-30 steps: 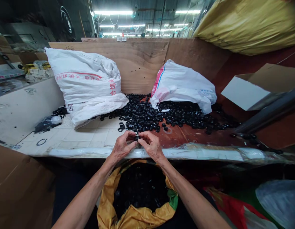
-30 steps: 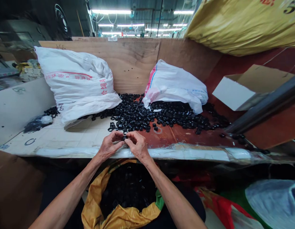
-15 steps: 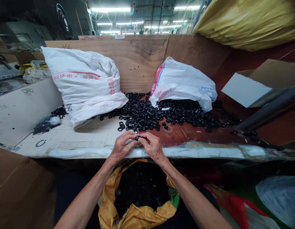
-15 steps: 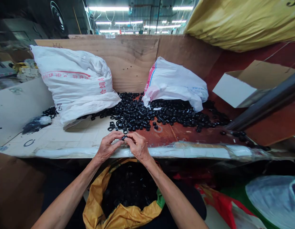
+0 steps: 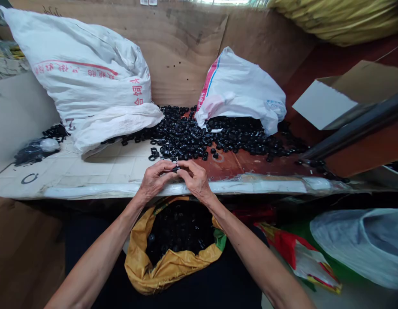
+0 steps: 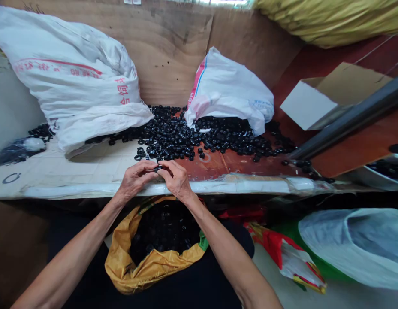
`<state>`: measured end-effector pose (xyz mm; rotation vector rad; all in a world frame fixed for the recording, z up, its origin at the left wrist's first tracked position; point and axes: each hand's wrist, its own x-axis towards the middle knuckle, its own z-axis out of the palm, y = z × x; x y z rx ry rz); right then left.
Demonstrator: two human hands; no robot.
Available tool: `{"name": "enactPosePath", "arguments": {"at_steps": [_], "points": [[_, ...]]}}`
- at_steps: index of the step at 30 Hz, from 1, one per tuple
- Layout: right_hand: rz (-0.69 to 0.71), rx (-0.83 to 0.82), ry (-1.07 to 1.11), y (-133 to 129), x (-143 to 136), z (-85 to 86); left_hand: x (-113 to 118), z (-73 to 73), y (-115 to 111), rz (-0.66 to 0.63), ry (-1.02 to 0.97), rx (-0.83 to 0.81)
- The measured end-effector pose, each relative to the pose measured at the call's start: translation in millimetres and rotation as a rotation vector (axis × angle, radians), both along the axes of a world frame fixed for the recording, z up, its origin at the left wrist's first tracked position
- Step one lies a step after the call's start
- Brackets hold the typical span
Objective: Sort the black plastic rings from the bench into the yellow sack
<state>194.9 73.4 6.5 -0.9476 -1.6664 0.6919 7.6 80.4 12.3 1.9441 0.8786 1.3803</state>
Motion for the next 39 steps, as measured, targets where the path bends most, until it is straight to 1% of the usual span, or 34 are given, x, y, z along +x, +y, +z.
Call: {"name": "enactPosePath", "arguments": {"at_steps": [3, 5, 9, 11, 16, 19, 21, 23, 25, 27, 31, 33, 39], "points": [[-0.033, -0.090, -0.015, -1, -2, -1.8, 1, 0.8, -1, -0.006, 0.011, 0.021], [-0.040, -0.089, -0.040, -2, -2, -1.3, 2, 0.8, -1, -0.005, 0.013, 0.016], [0.022, -0.082, -0.062, -5, -1, 4.5, 1, -1.0, 0, 0.023, 0.009, 0.003], [0.026, -0.084, -0.074, -6, 0, 7.8, 0, -2.0, 0, 0.030, 0.014, 0.010], [-0.084, -0.010, -0.199, -3, -2, 9.3, 1, 0.5, -2, -0.002, 0.057, 0.083], [-0.122, 0.042, -0.238, -1, -4, 6.5, 1, 3.8, -3, -0.037, 0.075, 0.058], [-0.139, 0.042, -0.191, -2, -4, 5.5, 1, 4.5, -4, -0.050, 0.079, 0.020], [-0.127, 0.039, -0.101, -3, -4, 5.6, 1, 3.7, -3, -0.035, 0.071, -0.004], [-0.081, 0.066, -0.051, -4, -3, 5.5, 0, 2.1, -3, -0.004, 0.052, -0.017], [-0.053, 0.111, -0.072, -4, -3, 4.6, 0, 0.8, -3, 0.011, 0.042, -0.022], [-0.123, 0.144, -0.185, -3, -4, 2.4, -1, 0.7, -4, 0.007, 0.055, -0.024], [-0.132, 0.145, -0.192, -4, -4, 3.3, -2, 0.7, -5, 0.026, 0.047, -0.025], [-0.067, 0.168, -0.188, -6, -3, 10.9, -4, -1.7, -4, 0.059, 0.023, -0.035]]}}
